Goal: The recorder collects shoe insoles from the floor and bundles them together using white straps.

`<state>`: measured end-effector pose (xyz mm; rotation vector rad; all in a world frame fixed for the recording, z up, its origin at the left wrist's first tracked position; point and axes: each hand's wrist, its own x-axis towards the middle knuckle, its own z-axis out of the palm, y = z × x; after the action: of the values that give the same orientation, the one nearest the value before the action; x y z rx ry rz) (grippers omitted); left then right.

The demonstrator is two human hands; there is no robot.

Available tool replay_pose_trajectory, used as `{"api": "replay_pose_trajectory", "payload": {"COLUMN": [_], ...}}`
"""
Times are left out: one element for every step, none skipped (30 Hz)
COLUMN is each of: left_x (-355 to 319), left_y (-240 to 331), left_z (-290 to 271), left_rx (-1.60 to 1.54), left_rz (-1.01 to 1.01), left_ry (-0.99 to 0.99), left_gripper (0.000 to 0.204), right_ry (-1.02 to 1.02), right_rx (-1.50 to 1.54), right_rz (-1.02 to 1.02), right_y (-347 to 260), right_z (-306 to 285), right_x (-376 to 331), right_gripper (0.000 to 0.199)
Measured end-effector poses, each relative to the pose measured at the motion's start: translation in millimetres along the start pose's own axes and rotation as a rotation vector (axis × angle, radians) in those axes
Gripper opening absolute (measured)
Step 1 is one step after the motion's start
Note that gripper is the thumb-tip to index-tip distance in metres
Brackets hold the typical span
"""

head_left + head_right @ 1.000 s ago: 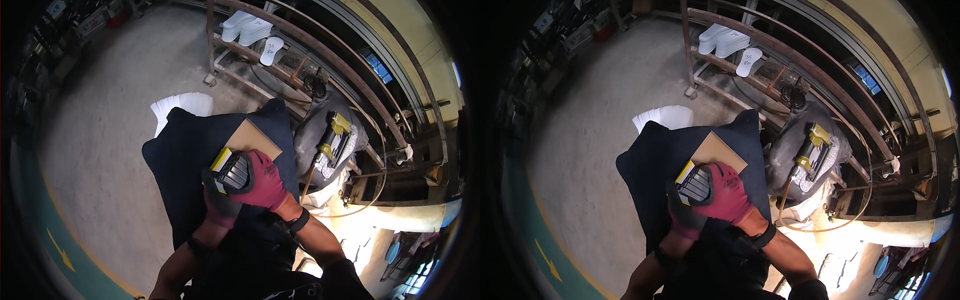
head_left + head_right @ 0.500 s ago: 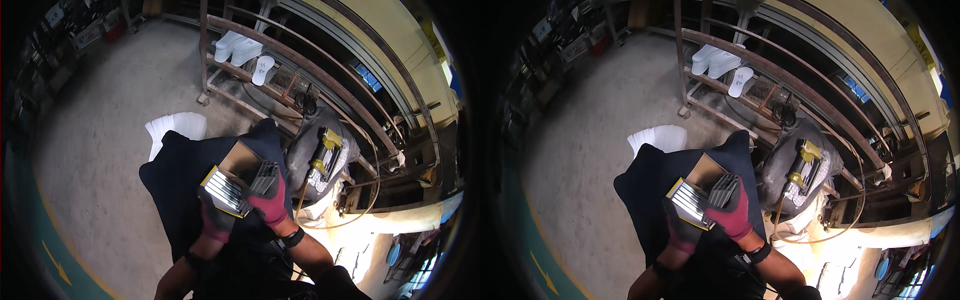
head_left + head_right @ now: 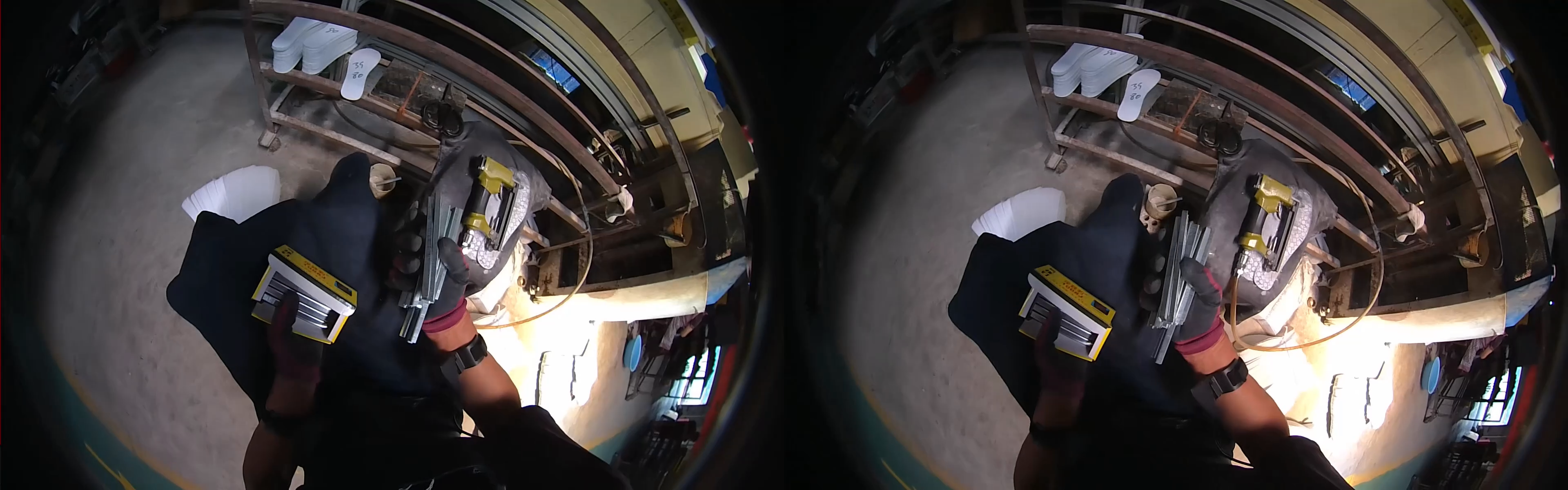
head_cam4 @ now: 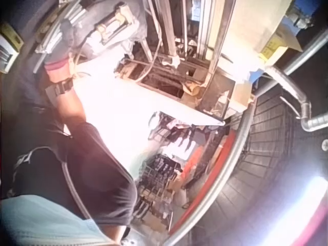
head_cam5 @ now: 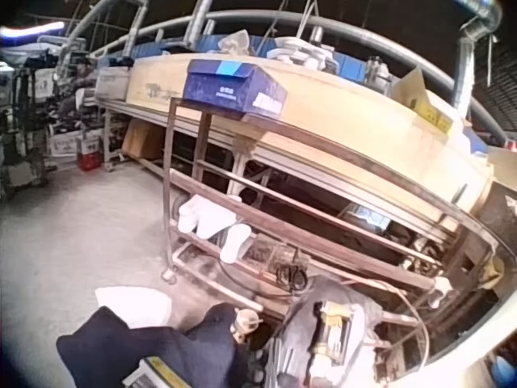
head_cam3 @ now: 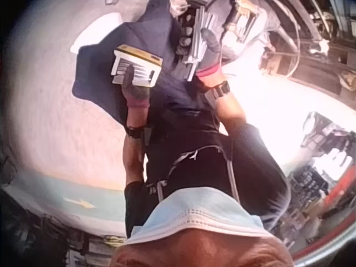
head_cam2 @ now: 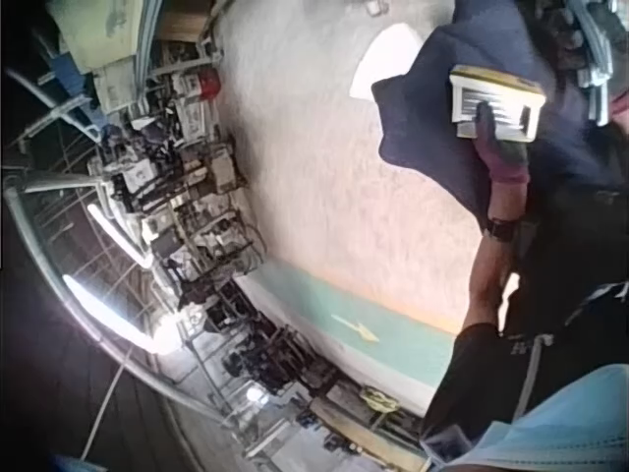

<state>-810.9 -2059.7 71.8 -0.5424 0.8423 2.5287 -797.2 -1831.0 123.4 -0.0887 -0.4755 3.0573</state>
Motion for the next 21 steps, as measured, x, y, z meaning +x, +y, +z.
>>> {"api": "replay_pose_trajectory", "payload": {"left_x": [-4.0,-8.1,-10.0,-8.3,-8.2,-7.9,-7.5,-7.1,-6.7,-5.9,-5.1,-3.4,-3.1,-3.0,-2.6,-0.5,-2.1,-6.7,-9.2,-10.1,-10.3], "left_y": [2.7,5.5,8.0,8.1,9.3,10.9,12.0,12.1,11.9,11.5,10.8,9.5,9.1,8.6,8.7,8.5,10.4,14.8,19.2,22.8,24.3], "left_z": [5.0,9.6,11.6,11.5,11.6,12.1,11.9,9.5,8.3,7.4,6.5,4.1,3.1,2.2,0.4,-2.7,-3.5,2.0,9.3,15.9,18.7], "left_rx": [0.004,-0.032,-0.066,0.01,0.016,0.012,0.007,0.053,0.055,0.067,0.079,0.081,0.083,0.104,0.123,0.115,0.111,0.124,0.136,0.084,0.077], "left_rz": [-0.01,-0.022,-0.027,-0.011,-0.014,-0.027,-0.04,-0.04,-0.042,-0.041,-0.04,-0.048,-0.051,-0.044,-0.033,-0.03,-0.027,-0.047,-0.07,-0.079,-0.074], "left_ry": [-0.002,0.033,0.07,0.067,0.07,0.074,0.077,0.071,0.072,0.053,0.034,0.044,0.043,0.053,0.064,0.093,0.094,0.084,0.073,0.108,0.113], "left_gripper": [0.055,0.052,0.048,0.05,0.05,0.051,0.051,0.054,0.054,0.055,0.056,0.058,0.058,0.058,0.059,0.059,0.059,0.058,0.057,0.046,0.046], "right_ry": [0.007,-0.022,-0.055,-0.137,-0.133,-0.177,-0.22,-0.234,-0.232,-0.252,-0.272,-0.226,-0.224,-0.198,-0.173,-0.089,-0.09,-0.028,0.036,0.141,0.237], "right_rx": [0.001,-0.002,-0.002,0.034,0.04,0.156,0.271,0.335,0.338,0.4,0.462,0.406,0.406,0.404,0.403,0.288,0.286,0.219,0.149,0.053,0.01], "right_rz": [-0.008,-0.006,0.0,0.012,0.009,0.047,0.085,0.137,0.135,0.188,0.241,0.253,0.25,0.207,0.168,0.149,0.153,0.134,0.111,0.092,0.169], "right_y": [-0.8,-1.7,-0.5,1.1,3.3,5.4,6.7,5.0,6.7,9.6,10.8,10.1,13.3,18.9,22.8,21.0,16.8,10.7,1.2,-15.6,-38.5], "right_z": [-1.8,-3.8,-5.6,-11.2,-12.0,-10.6,-10.5,-14.6,-13.9,-10.6,-6.8,-1.9,-0.2,1.0,1.7,1.8,0.5,-3.3,-8.1,-21.6,-26.8], "right_x": [-1.1,-1.8,-1.3,0.3,0.3,1.6,2.3,1.4,1.9,3.3,3.3,0.7,-0.8,-1.5,-1.6,-3.6,-2.9,-2.2,-1.3,1.3,7.0], "right_gripper": [0.052,0.053,0.055,0.06,0.06,0.064,0.068,0.076,0.076,0.078,0.08,0.08,0.08,0.079,0.078,0.074,0.074,0.067,0.06,0.046,0.038]}}
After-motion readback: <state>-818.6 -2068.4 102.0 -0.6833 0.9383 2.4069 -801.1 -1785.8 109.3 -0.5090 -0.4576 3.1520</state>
